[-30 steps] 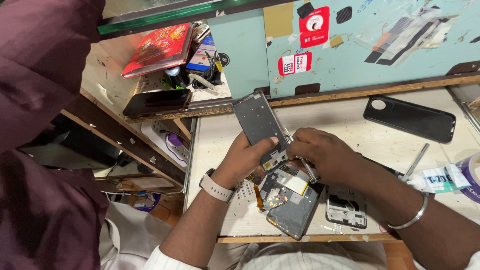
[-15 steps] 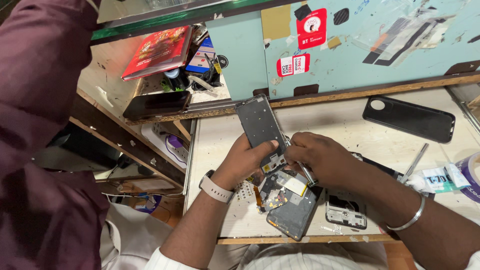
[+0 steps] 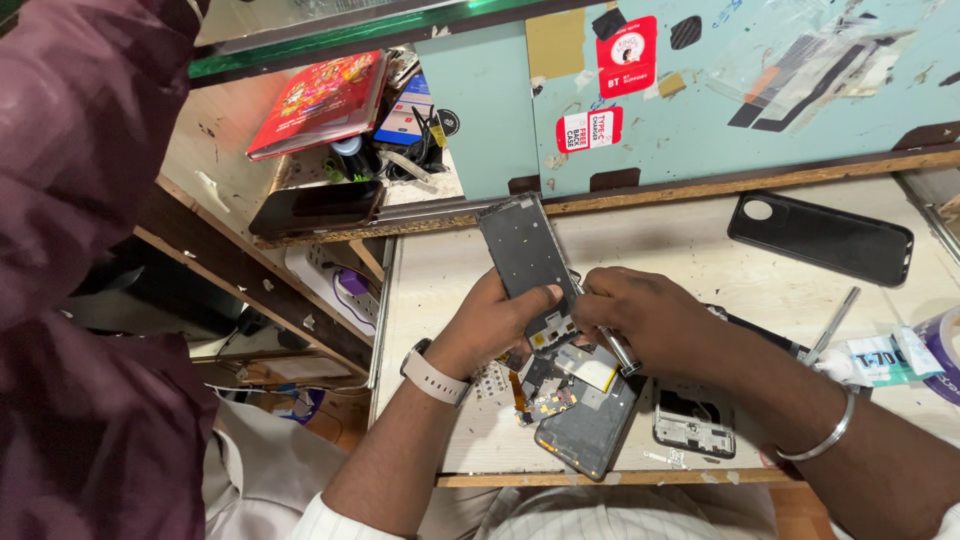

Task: The person uses a screwdriver to remove screws from the back of a disassembled mobile phone. They repeatedly loosen and remove screws from different locations on the phone's back cover while holding the device with the other hand.

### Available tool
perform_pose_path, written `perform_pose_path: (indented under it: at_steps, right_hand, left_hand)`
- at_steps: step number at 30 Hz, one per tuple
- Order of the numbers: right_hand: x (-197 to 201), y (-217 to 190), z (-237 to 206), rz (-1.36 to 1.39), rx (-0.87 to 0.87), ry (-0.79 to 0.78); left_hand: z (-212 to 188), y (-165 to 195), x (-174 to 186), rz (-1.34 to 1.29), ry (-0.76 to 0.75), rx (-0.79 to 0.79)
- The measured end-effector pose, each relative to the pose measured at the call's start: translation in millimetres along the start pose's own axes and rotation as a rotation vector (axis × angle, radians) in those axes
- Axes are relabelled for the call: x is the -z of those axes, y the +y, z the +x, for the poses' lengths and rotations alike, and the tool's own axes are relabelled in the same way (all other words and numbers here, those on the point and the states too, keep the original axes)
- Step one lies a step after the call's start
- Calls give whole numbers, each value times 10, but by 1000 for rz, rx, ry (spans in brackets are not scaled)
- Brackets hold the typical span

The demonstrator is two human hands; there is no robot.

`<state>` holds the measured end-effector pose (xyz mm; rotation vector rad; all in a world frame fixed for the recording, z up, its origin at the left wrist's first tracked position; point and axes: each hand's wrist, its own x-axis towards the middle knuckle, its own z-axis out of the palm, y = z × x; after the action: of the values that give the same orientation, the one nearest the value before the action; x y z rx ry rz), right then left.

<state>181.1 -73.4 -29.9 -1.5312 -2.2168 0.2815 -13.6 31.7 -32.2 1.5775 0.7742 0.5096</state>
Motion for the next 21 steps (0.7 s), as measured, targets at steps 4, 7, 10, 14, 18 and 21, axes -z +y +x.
perform_pose_path:
  at_steps: [4,7,10,14,18,21]
  right_hand:
    - [-4,7,-6,4,-15,-2]
    - [-14,27,-15,7,-14,-28]
    - [-28,47,-24,0,25,-19]
    - [-52,55,-32,8,12,-40]
    - [-49,56,-29,44,-29,-72]
    - [-32,44,-22,44,-11,-81]
  left_hand:
    - [-14,12,-15,49,-13,23]
    - [-34,21,-21,70,-23,32]
    - [-56,28,-19,105,-31,22]
    - [-80,23,-2,148,-53,-8]
    - [-78,14,3,143,-60,-4]
    - [-86,12,16,136,-78,-16]
